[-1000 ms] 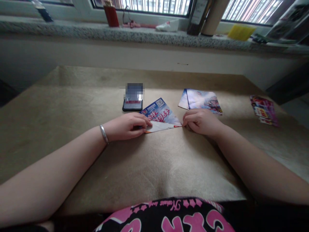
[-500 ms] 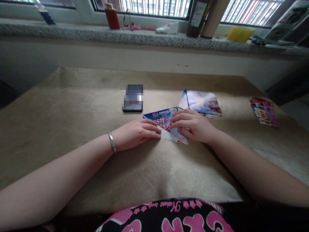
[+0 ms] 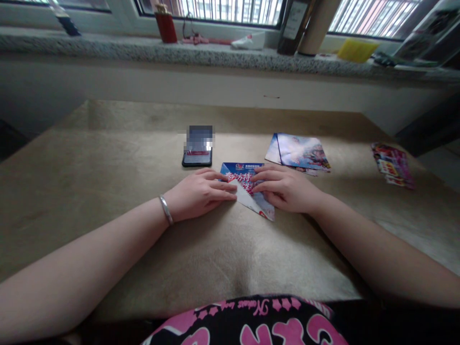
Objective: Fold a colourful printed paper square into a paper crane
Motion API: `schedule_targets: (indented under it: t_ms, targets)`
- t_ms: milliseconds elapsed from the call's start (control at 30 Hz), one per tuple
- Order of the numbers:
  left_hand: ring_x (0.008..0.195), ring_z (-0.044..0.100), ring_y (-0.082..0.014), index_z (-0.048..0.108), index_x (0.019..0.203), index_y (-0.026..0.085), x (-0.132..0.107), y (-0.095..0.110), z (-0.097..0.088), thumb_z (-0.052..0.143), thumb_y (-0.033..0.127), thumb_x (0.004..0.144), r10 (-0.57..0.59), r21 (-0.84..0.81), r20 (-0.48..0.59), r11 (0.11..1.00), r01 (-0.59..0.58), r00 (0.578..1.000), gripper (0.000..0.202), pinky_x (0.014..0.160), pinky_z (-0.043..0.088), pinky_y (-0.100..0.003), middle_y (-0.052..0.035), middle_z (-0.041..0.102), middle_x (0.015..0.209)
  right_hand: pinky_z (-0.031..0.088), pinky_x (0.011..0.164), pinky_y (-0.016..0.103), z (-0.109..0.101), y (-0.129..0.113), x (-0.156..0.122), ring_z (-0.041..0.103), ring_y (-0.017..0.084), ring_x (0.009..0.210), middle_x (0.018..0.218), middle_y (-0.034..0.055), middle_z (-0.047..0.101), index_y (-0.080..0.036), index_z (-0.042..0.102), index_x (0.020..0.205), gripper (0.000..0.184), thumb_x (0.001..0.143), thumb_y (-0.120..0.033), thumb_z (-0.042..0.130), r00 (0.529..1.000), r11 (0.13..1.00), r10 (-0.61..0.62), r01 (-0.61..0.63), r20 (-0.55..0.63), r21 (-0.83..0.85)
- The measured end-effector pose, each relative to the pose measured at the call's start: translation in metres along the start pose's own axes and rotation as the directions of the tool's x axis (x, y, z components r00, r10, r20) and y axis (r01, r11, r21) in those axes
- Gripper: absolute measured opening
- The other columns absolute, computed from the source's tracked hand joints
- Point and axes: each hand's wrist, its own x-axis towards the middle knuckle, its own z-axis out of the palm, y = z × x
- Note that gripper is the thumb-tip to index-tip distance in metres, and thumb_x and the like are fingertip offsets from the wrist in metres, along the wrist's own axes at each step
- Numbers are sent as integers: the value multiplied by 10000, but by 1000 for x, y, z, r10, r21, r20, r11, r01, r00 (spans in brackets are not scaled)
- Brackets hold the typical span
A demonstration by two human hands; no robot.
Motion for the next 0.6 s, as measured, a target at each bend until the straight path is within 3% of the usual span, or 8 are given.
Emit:
schedule_targets:
  t_ms: [167, 400, 600]
  targets:
    - [1160, 528, -257, 653, 1091, 289, -1, 3, -3, 468, 298, 918, -108, 144, -52, 983, 114, 993, 253, 952, 360, -425, 31, 601, 1283, 468, 960, 413, -1, -1, 0, 568, 201, 1104, 1150, 47, 670, -215, 690, 1000, 266, 815, -158, 507, 998, 999, -31, 31, 54, 17]
    - [1172, 483, -280, 592, 1211, 260, -2, 5, 0, 479, 366, 901, -198, 166, -57, 965, 205, 979, 347, 990, 325, -456, -23, 549, 1344, 465, 914, 433, 0, -5, 2, 563, 218, 1063, 1190, 68, 650, -217, 674, 1091, 284, 847, -233, 530, 991, 1000, -15, 17, 137, -10]
    - [1147, 508, -247, 582, 1221, 261, 0, 9, 0, 441, 357, 931, -113, 65, 13, 992, 112, 994, 336, 992, 377, -417, -27, 568, 1308, 446, 957, 444, 6, -14, 7, 522, 249, 1097, 1185, 119, 621, -165, 616, 1207, 371, 884, -322, 524, 986, 998, -3, 14, 166, -66]
